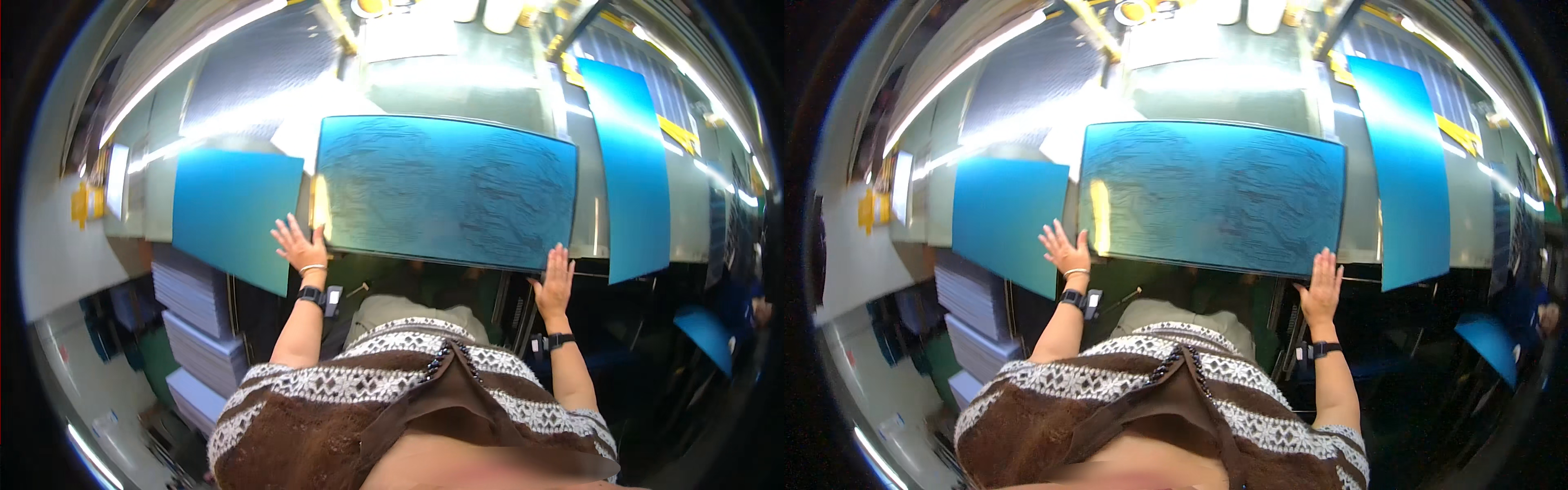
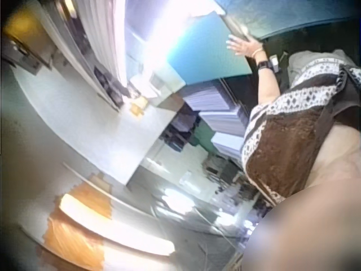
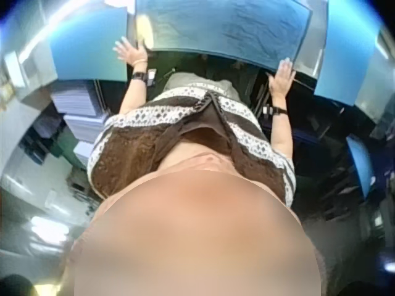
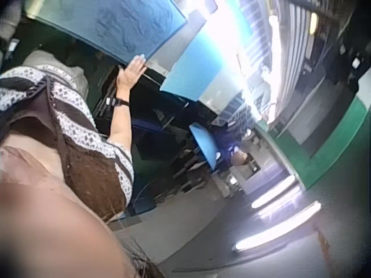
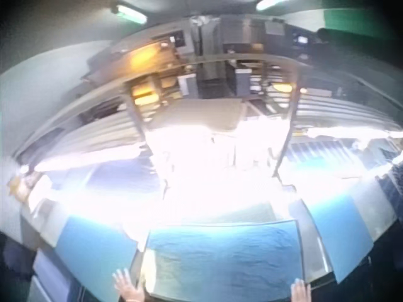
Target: Inspecting and sorting various metal or glass panels and sheets on an industrial light table.
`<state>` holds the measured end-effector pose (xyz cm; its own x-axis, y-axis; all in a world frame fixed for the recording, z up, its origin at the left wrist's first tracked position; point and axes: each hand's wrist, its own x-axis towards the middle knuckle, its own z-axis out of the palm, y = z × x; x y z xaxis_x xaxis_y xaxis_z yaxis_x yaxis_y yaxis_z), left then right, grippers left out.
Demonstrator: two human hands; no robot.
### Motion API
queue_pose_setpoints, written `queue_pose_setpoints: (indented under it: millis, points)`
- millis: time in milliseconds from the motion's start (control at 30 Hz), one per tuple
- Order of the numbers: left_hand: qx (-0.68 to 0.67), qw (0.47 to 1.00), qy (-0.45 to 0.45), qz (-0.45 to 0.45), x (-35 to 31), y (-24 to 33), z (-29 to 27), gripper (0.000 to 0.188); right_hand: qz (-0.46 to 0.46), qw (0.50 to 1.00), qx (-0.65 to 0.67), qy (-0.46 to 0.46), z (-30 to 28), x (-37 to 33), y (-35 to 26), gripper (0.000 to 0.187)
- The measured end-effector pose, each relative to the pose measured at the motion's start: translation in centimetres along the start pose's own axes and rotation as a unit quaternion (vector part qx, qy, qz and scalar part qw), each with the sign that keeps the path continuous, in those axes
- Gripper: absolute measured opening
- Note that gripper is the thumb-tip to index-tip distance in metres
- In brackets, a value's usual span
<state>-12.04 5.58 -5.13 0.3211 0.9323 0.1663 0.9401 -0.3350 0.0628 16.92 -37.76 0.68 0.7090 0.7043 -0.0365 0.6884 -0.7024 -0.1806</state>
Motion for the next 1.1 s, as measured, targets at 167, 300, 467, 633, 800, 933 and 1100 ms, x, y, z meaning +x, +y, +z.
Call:
queue_pose_setpoints:
  millis: [167,300,467,633,800,933,1100]
  points:
    - [-0.015,0.99,0.059,-0.125,-3.9,1.2,-3.1,0.065,-0.032,1.0,0.001,0.0,-2.5,-1.3,3.0,0.074]
    - [-0.242,0.921,-0.1,-0.288,-5.5,-0.1,-1.1,0.043,-0.058,0.998,-0.024,-0.006,-2.6,-0.8,5.6,0.071]
    - [-0.51,0.764,-0.18,-0.353,-7.2,0.3,1.4,0.034,-0.079,0.996,-0.037,0.007,-2.6,-0.3,7.4,0.07]
    - [-0.548,0.719,-0.185,-0.386,-7.1,-2.1,3.8,0.032,-0.098,0.99,-0.096,0.042,-2.7,1.5,8.8,0.063]
    - [-0.66,0.597,-0.24,-0.388,-6.2,-0.7,0.1,0.02,-0.135,0.986,-0.061,0.073,-5.7,3.1,9.1,0.049]
    - [-0.532,0.838,-0.097,-0.068,-1.7,2.3,-9.2,0.023,-0.209,0.964,0.008,0.164,-14.0,5.4,8.5,0.034]
    - [-0.614,0.785,-0.041,-0.069,10.9,6.5,-28.7,0.032,-0.008,0.93,0.352,0.107,-25.0,10.4,7.7,0.01]
